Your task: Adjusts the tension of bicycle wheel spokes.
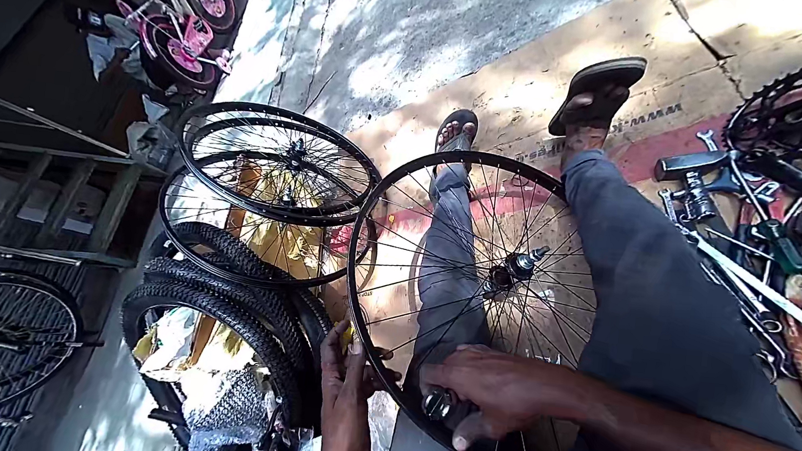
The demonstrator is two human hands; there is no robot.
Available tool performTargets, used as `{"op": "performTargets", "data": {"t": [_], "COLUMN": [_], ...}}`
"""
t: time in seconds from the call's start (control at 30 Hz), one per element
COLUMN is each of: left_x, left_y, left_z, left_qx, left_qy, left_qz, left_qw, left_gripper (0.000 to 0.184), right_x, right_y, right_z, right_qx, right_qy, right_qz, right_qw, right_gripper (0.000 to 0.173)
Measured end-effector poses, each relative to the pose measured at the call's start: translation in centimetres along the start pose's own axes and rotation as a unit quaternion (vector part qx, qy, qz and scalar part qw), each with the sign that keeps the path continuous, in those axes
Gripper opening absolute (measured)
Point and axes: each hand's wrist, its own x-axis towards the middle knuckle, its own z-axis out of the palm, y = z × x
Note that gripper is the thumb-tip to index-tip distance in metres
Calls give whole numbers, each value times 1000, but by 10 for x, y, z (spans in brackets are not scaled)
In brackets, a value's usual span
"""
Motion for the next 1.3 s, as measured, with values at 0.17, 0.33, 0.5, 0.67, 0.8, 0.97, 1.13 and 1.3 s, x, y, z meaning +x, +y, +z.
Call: {"op": "performTargets", "data": {"t": [0.17, 0.33, 0.5, 0.67, 0.8, 0.97, 1.13, 1.3], "left_x": [54, 7, -47, -42, -39, -36, -39, -40], "left_y": [10, -4, -35, -28, -19, -21, -14, -13], "left_z": [21, 43, 29, 2, 1, -2, 6, 4], "left_qx": [66, 90, 23, 16, 13, 41, 23, 17], "left_qy": [14, 115, 85, 28, 3, 0, 16, 0], "left_qz": [12, 95, 97, 47, 61, 76, 45, 65], "left_qw": [998, 985, 991, 998, 998, 996, 999, 998], "left_gripper": [47, 40, 29, 19, 18, 17, 20, 21], "right_x": [5, -23, -23, -10, 1, -15, -1, -15], "right_y": [4, 12, 8, 3, -4, 7, -5, 3], "right_z": [2, -17, 12, 17, 31, 8, 26, 4], "right_qx": [28, -59, -101, -23, -71, 89, -8, 70], "right_qy": [27, 258, 56, 49, 104, 13, 114, 3], "right_qz": [-11, 21, -25, -8, 40, -21, 71, 7], "right_qw": [999, 964, 993, 998, 991, 996, 991, 998], "right_gripper": [29, 18, 22, 25, 22, 34, 24, 40]}}
